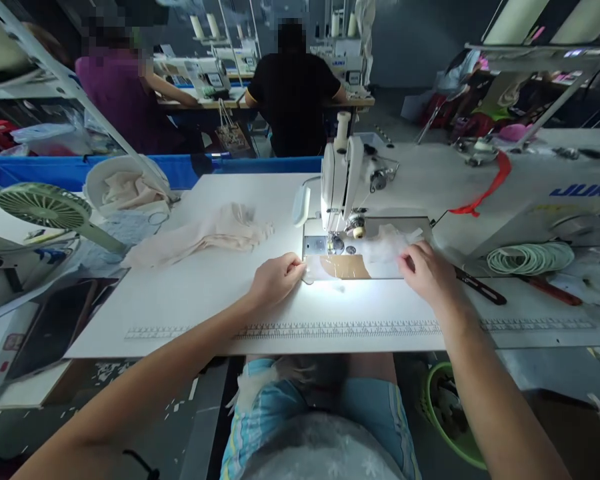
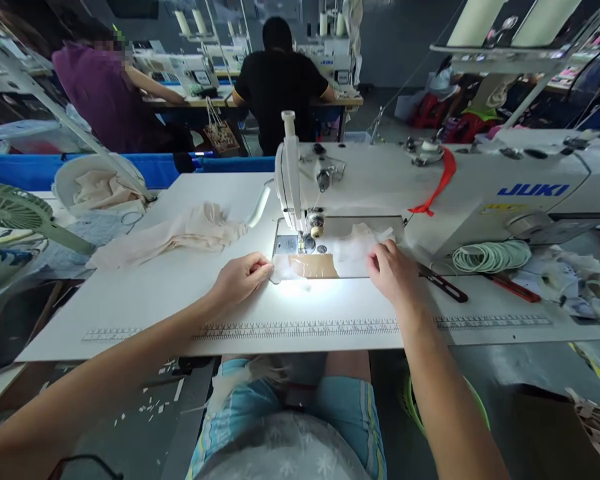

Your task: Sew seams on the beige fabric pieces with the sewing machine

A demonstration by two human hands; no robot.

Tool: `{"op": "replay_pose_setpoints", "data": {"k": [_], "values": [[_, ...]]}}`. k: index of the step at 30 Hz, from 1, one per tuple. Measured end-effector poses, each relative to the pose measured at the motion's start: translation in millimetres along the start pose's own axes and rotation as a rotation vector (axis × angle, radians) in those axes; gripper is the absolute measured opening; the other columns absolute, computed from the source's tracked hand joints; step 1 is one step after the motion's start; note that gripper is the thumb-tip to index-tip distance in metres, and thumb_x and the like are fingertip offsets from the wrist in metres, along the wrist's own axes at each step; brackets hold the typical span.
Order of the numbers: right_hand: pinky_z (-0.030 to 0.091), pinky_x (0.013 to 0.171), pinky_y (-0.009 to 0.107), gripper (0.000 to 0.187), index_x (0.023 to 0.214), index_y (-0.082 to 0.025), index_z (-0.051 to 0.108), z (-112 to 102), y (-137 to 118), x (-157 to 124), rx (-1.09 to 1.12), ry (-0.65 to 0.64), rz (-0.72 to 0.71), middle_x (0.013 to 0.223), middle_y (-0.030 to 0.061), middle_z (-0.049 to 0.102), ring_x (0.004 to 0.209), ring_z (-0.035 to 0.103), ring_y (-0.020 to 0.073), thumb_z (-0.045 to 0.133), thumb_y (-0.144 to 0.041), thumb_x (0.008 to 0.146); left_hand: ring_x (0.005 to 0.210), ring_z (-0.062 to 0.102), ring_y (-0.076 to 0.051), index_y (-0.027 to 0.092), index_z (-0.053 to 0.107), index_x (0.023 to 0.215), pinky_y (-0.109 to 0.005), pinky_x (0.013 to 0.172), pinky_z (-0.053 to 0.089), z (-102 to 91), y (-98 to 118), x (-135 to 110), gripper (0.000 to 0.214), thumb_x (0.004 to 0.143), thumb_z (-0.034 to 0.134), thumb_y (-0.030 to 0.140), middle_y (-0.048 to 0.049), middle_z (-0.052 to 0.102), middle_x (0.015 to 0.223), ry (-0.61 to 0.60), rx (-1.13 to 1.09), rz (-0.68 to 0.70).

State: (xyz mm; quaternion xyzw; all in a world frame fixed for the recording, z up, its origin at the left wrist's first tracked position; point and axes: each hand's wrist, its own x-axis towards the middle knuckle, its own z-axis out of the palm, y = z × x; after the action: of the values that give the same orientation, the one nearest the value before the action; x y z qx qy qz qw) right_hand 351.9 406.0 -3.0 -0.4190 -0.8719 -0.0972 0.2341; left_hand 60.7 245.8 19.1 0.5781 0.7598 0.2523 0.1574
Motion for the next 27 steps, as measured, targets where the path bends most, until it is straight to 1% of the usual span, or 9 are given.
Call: {"op": "replay_pose_setpoints", "data": {"k": [3,6,8,11,13,18,20,23,27], "values": [[0.028,0.053,0.028,0.02,0.083,-0.018,0.062,1.5,0.9,1.7,0.027,0.096,-0.045,0.088,0.0086,0.067,0.067,0.056,0.0181,0.047,-0.026,0.093,0.064,0.057,-0.018,0.022,0.061,0.081,-0.029,0.059,0.033,-14.2,-8.8,12.1,0.022,0.092,0.048,0.037,0.0025,0.061,0.065,0.011,0.118,-0.094],[0.03,0.051,0.027,0.018,0.083,-0.018,0.061,-1.5,-1.0,3.6,0.022,0.263,-0.099,0.084,0.0068,0.067,0.062,0.056,0.0162,0.048,-0.025,0.093,0.071,0.061,-0.02,0.023,0.062,0.086,-0.029,0.062,0.036,-20.0,-4.6,22.0,0.022,0.093,0.046,0.036,0.0013,0.066,0.072,-0.036,0.177,-0.119],[0.032,0.051,0.026,0.015,0.083,-0.019,0.06,-5.2,-3.5,4.5,0.016,0.366,-0.144,0.081,0.005,0.067,0.058,0.056,0.015,0.049,-0.023,0.094,0.078,0.065,-0.022,0.023,0.063,0.097,-0.03,0.065,0.038,-22.4,-1.9,22.2,0.023,0.093,0.047,0.038,-0.0006,0.07,0.08,-0.072,0.215,-0.124],[0.036,0.052,0.024,0.012,0.085,-0.019,0.058,-9.8,-7.3,5.5,0.032,0.435,-0.211,0.078,0.003,0.067,0.059,0.058,0.014,0.05,-0.019,0.094,0.082,0.067,-0.026,0.019,0.058,0.122,-0.032,0.066,0.042,-30.0,-8.4,15.7,0.038,0.093,0.049,0.043,-0.0044,0.072,0.086,-0.111,0.27,-0.081],[0.038,0.053,0.024,0.011,0.086,-0.019,0.057,-10.6,-9.5,6.5,0.041,0.449,-0.243,0.077,0.0025,0.066,0.06,0.059,0.0139,0.05,-0.018,0.095,0.081,0.068,-0.025,0.018,0.056,0.125,-0.032,0.066,0.044,-40.5,-22.6,12.4,0.039,0.095,0.047,0.041,-0.0053,0.072,0.088,-0.083,0.292,-0.02],[0.036,0.053,0.025,0.013,0.088,-0.019,0.058,-7.2,-17.2,8.6,0.036,0.446,-0.257,0.075,0.0017,0.066,0.057,0.058,0.0141,0.048,-0.019,0.096,0.094,0.068,-0.023,0.022,0.062,0.102,-0.03,0.072,0.049,-81.3,-72.3,28.9,0.023,0.092,0.044,0.031,-0.0087,0.068,0.116,0.201,0.347,0.071],[0.038,0.055,0.026,0.013,0.088,-0.019,0.058,-6.2,-20.1,8.5,0.04,0.426,-0.263,0.076,0.0019,0.067,0.059,0.059,0.0149,0.048,-0.019,0.096,0.1,0.067,-0.025,0.023,0.062,0.098,-0.031,0.072,0.05,-94.7,-84.8,42.1,0.02,0.088,0.049,0.034,-0.009,0.067,0.118,0.164,0.361,0.088],[0.04,0.056,0.026,0.014,0.089,-0.019,0.059,-6.8,-22.0,7.1,0.047,0.384,-0.254,0.076,0.0017,0.068,0.055,0.057,0.0137,0.047,-0.017,0.096,0.096,0.066,-0.026,0.023,0.059,0.086,-0.031,0.073,0.05,-106.2,-91.3,55.9,0.013,0.082,0.052,0.033,-0.0074,0.07,0.104,0.035,0.359,0.127],[0.039,0.055,0.027,0.018,0.087,-0.019,0.06,-8.1,-21.1,5.2,0.053,0.299,-0.205,0.077,0.0026,0.069,0.048,0.052,0.0125,0.045,-0.019,0.096,0.084,0.066,-0.025,0.023,0.057,0.088,-0.033,0.072,0.049,-113.4,-94.8,55.3,0.016,0.08,0.051,0.035,-0.0081,0.069,0.094,0.037,0.337,0.166]]}}
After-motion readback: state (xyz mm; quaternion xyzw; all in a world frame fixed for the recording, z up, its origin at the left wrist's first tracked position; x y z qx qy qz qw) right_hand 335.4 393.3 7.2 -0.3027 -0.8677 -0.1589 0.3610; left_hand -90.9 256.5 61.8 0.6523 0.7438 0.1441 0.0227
